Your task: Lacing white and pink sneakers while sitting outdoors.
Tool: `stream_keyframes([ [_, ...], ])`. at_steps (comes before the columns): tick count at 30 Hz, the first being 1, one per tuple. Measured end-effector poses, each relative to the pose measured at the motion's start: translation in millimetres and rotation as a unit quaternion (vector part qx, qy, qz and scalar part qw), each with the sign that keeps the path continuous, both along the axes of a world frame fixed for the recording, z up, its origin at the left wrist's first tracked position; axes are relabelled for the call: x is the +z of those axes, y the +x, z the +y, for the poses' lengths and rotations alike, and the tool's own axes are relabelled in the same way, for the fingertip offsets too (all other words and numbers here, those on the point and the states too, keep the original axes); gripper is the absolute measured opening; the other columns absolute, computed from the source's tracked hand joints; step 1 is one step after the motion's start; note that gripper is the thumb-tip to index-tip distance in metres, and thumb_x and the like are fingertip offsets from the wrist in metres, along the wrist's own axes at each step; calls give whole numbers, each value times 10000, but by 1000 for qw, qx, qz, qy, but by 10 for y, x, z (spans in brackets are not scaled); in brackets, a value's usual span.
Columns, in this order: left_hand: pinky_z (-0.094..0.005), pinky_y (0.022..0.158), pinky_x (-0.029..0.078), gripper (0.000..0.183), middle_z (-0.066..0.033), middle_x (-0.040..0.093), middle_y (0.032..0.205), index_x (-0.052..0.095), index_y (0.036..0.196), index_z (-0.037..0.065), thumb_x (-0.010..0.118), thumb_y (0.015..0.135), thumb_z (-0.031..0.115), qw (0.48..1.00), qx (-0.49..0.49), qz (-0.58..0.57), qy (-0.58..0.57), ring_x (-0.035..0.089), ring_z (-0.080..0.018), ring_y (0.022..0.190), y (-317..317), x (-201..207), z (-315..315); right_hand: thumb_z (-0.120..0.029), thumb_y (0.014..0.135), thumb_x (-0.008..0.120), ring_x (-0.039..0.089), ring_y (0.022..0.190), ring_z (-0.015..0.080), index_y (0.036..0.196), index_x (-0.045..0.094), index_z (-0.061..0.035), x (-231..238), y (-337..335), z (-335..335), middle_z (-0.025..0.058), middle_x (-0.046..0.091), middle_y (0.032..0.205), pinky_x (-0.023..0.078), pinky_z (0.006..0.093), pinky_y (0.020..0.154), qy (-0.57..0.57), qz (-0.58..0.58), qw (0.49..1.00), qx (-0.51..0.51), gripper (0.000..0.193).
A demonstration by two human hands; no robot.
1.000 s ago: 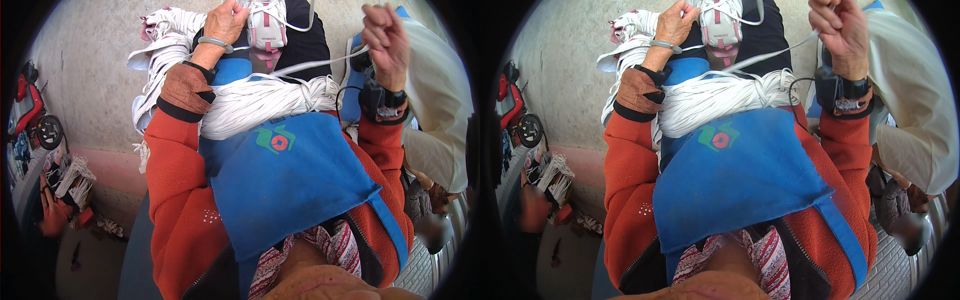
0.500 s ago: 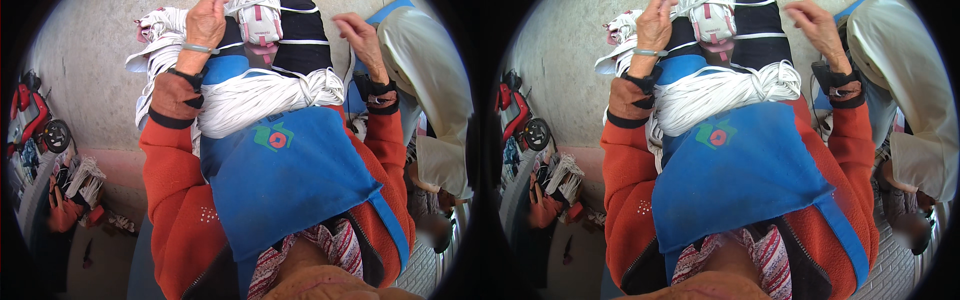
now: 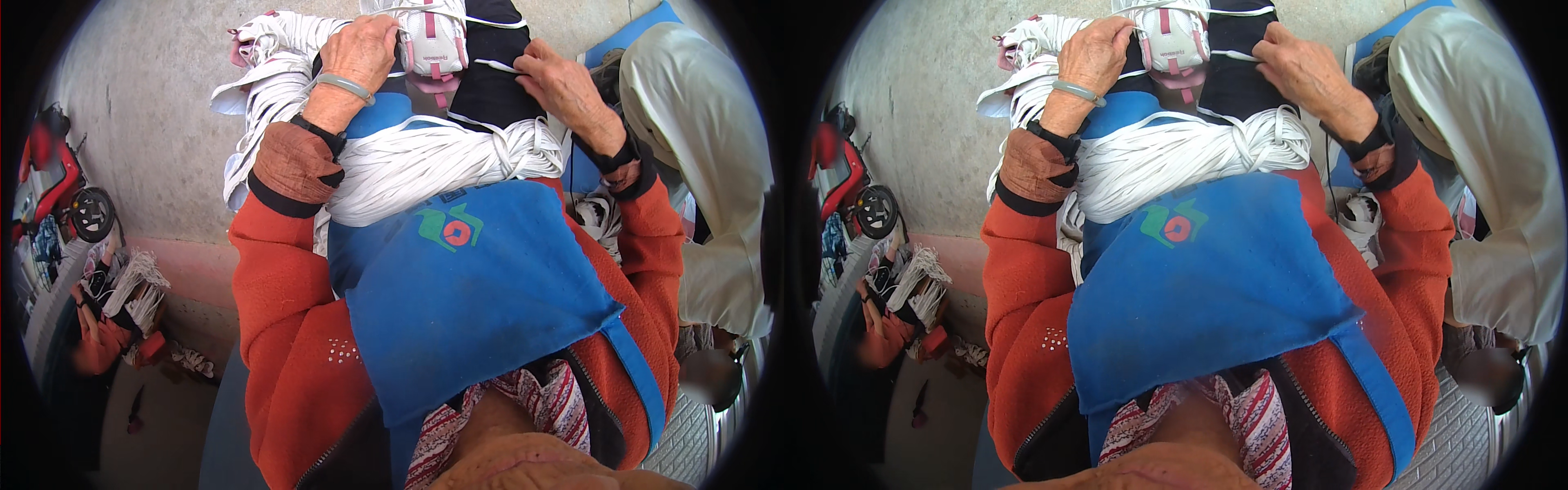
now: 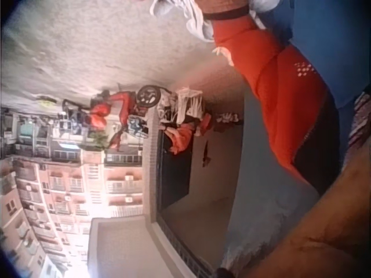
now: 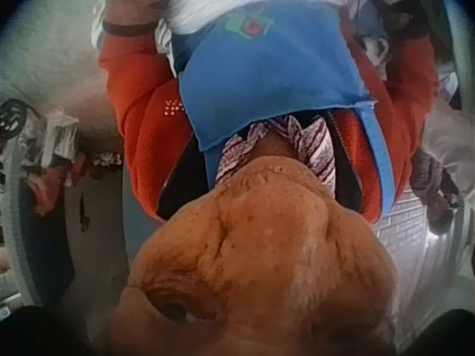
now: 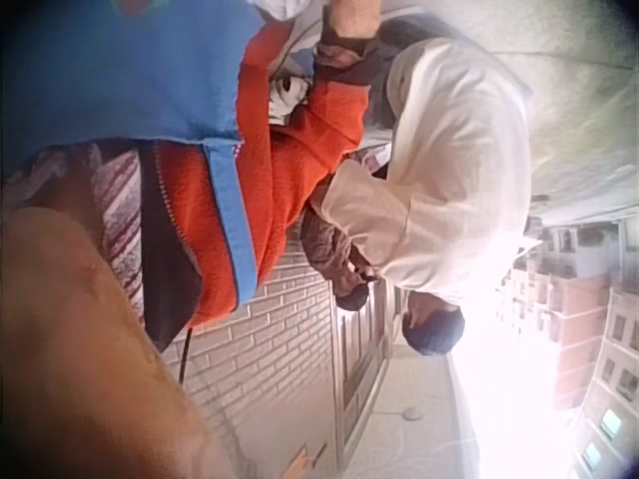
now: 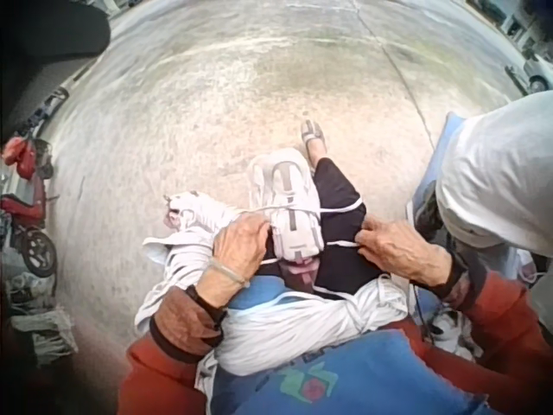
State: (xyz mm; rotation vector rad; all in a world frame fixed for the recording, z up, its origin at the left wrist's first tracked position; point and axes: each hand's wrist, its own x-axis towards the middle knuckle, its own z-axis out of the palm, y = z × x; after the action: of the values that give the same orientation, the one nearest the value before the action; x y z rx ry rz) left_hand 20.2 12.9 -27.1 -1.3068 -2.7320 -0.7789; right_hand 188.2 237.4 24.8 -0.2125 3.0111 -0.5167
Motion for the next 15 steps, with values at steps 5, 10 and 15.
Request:
stream_keyframes([
  [5, -403, 653, 472, 164, -154, 602, 816, 583, 894, 58, 498, 847, 190, 998, 21, -58, -8, 588, -333, 754, -86, 73, 19, -85, 795, 560, 560, 694, 294, 840, 522, -35, -150, -72, -261, 103, 463, 824, 470, 379, 596, -52, 1, 999, 7, 78],
  [10, -449, 669, 437, 146, -210, 535, 815, 531, 832, 23, 473, 831, 157, 993, 8, -117, 23, 530, -401, 777, -136, 284, 111, -82, 810, 533, 558, 715, 312, 853, 509, -14, -200, -181, -209, 132, 480, 818, 469, 387, 609, -66, -23, 997, 10, 84],
  [15, -451, 682, 432, 169, -221, 526, 810, 537, 818, 15, 465, 827, 167, 991, -19, -128, 14, 527, -401, 771, -273, 17, 113, -111, 837, 531, 565, 743, 324, 905, 537, -25, -300, -337, -142, 137, 546, 808, 470, 386, 641, -40, 10, 999, -11, 110],
])
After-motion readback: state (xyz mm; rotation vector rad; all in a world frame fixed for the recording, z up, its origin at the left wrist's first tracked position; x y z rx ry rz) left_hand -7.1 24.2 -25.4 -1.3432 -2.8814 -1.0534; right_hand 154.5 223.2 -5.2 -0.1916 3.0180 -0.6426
